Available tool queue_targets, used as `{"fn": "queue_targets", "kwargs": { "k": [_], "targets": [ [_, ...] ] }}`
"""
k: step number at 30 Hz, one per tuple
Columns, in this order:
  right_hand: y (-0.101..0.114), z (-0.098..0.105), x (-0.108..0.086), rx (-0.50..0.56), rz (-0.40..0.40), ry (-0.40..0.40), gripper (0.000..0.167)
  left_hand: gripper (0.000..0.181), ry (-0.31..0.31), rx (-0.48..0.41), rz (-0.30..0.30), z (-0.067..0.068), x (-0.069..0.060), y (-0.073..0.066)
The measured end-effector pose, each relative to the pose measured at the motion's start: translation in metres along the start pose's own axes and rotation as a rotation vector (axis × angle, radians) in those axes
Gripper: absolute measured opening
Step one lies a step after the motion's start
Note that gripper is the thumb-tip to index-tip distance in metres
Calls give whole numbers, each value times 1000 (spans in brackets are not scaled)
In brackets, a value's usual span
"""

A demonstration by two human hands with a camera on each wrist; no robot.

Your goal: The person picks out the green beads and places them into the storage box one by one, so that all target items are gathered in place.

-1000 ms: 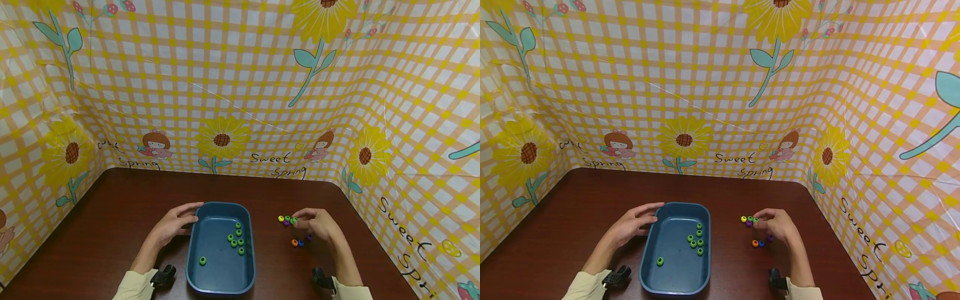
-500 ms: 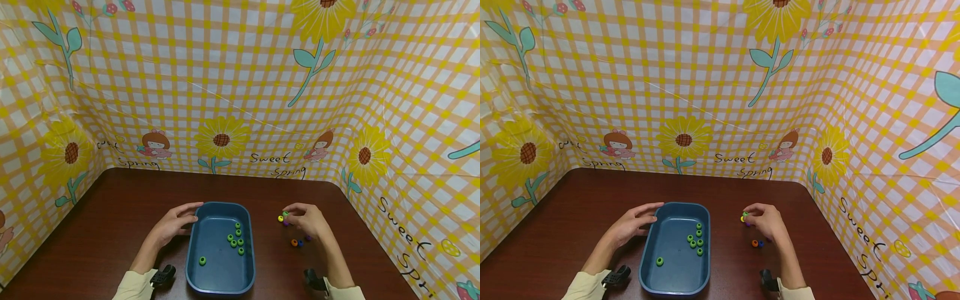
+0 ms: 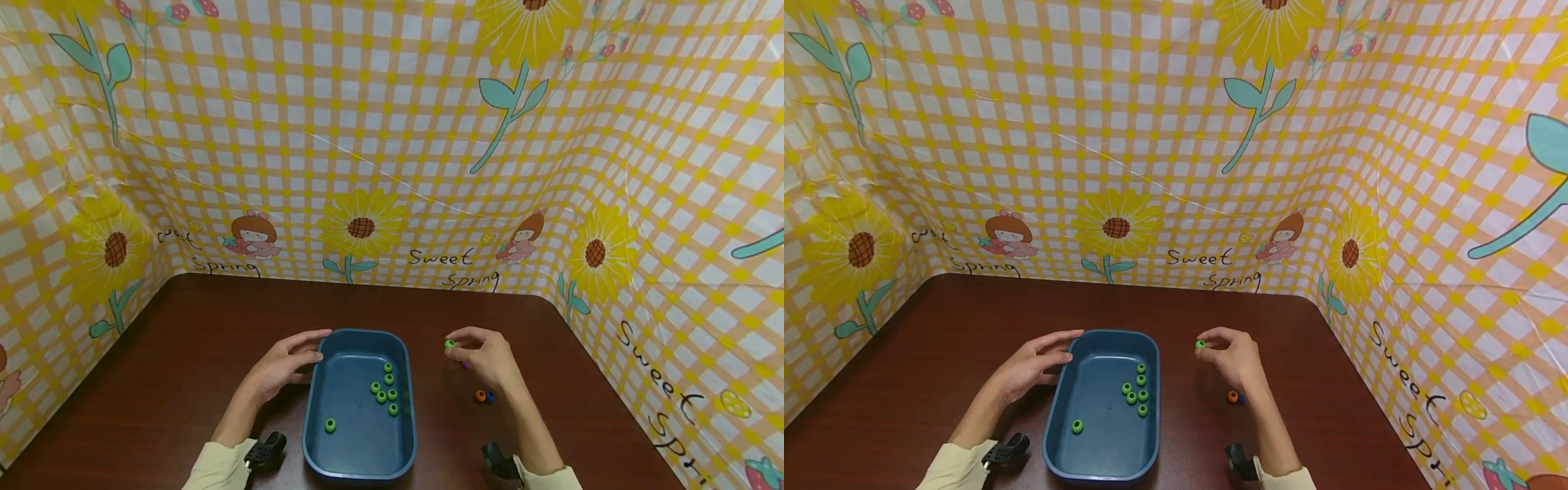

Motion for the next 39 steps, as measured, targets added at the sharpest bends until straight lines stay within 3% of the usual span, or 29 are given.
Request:
{"fn": "queue_targets", "kwargs": {
  "k": [20,31,39],
  "targets": [
    [35,-39,-4,39,88,18,16,49,6,1,-8,-1,0,-1],
    [51,-68,-9,82,151,110,20,51,-1,14,-14,1,0,0],
    [54,-79,-11,82,156,129,17,50,0,19,-17,1,1,1]
  ]
}}
Point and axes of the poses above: each hand's wrist, its own x-axis towards the middle knuckle, its own z-axis out of the back of the hand, y = z × x, the point moved 7 cm from there along x, towards the middle knuckle, and after that the axes turned 12 degrees about z, right-handed, at the moved point
